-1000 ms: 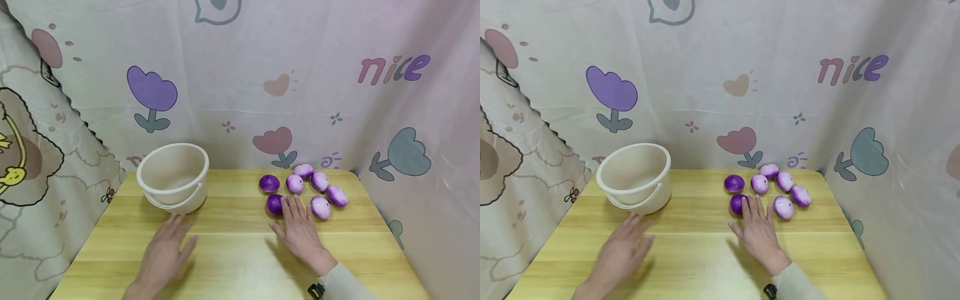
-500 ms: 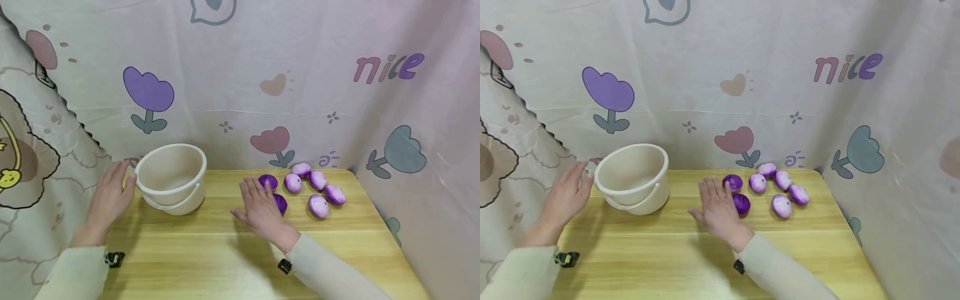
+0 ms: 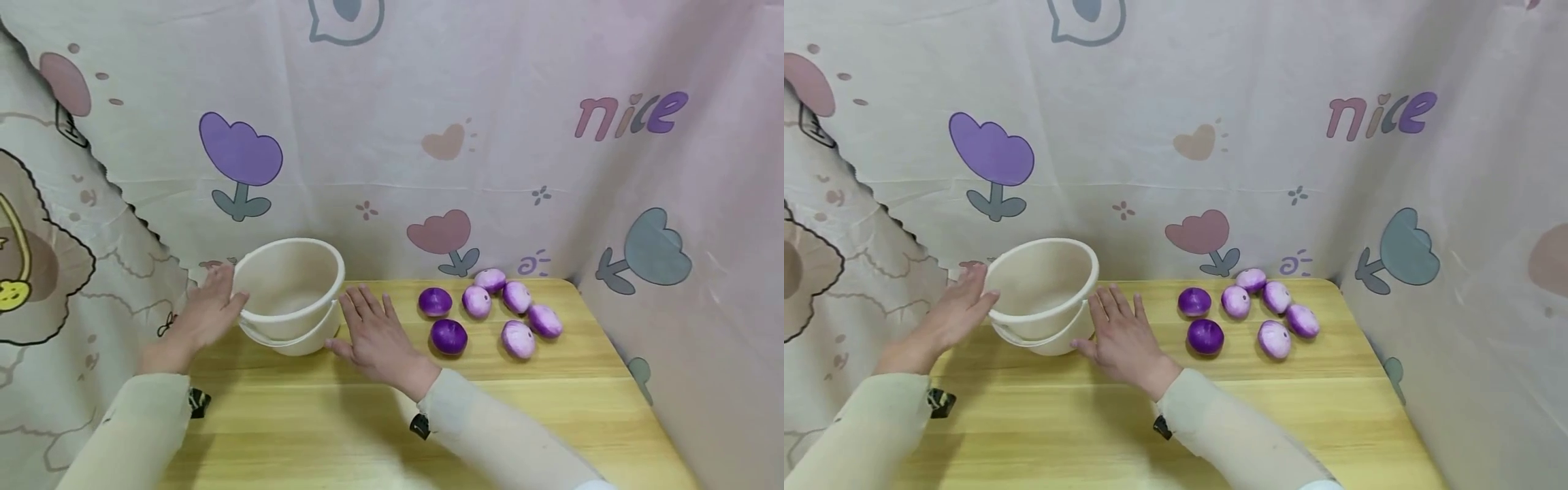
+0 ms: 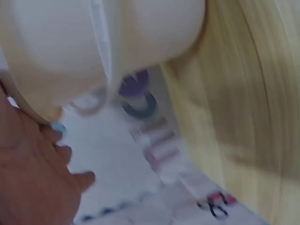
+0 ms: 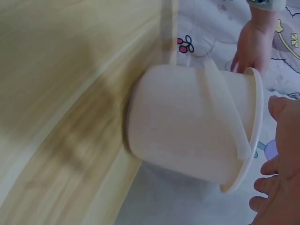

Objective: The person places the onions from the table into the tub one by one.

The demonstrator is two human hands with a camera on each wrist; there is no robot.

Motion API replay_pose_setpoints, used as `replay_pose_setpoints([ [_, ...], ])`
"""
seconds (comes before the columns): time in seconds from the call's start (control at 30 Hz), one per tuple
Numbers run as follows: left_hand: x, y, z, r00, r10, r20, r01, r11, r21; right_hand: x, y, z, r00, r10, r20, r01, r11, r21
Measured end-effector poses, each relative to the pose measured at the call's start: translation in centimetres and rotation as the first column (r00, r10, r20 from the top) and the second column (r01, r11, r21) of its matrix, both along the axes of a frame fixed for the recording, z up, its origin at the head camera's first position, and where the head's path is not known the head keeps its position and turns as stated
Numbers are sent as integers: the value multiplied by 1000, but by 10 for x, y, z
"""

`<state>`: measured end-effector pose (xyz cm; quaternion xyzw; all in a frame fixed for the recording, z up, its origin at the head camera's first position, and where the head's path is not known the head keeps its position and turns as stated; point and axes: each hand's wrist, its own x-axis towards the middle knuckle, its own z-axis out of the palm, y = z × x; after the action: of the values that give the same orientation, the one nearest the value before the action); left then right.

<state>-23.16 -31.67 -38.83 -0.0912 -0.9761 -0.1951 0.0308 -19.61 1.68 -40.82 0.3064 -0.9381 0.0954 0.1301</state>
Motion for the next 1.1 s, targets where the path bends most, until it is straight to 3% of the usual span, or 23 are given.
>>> replay_pose_setpoints([
  [0.17, 19, 47, 1, 999, 12, -46, -15, 998, -65, -4, 7, 3, 999, -35, 9, 35, 999, -16],
  [0.43, 53, 123, -3, 991, 33, -132, -39, 998, -45, -12, 31, 9, 992, -101, 79, 106, 992, -66],
  [0.57, 66, 145, -1, 987, 44, -155, -52, 997, -49, -14, 43, 10, 988, -124, 93, 133, 986, -96],
  [0.67, 62, 141, 6, 990, 50, -128, -58, 996, -62, -17, 49, 11, 990, -115, 86, 123, 988, -98],
  [0.8, 34, 114, 13, 999, 13, -31, -16, 996, -85, -20, 51, 11, 993, -92, 74, 98, 992, -79],
  [0.9, 18, 96, 12, 999, -42, 18, 43, 996, -78, -21, 51, 10, 993, -85, 78, 91, 993, -69],
  [1.0, 14, 90, 7, 997, -69, 19, 70, 996, -59, -21, 51, 9, 994, -78, 80, 84, 994, -72],
  [1.1, 19, 94, 2, 999, -54, -7, 53, 997, -52, -21, 53, 7, 995, -65, 82, 72, 994, -87],
])
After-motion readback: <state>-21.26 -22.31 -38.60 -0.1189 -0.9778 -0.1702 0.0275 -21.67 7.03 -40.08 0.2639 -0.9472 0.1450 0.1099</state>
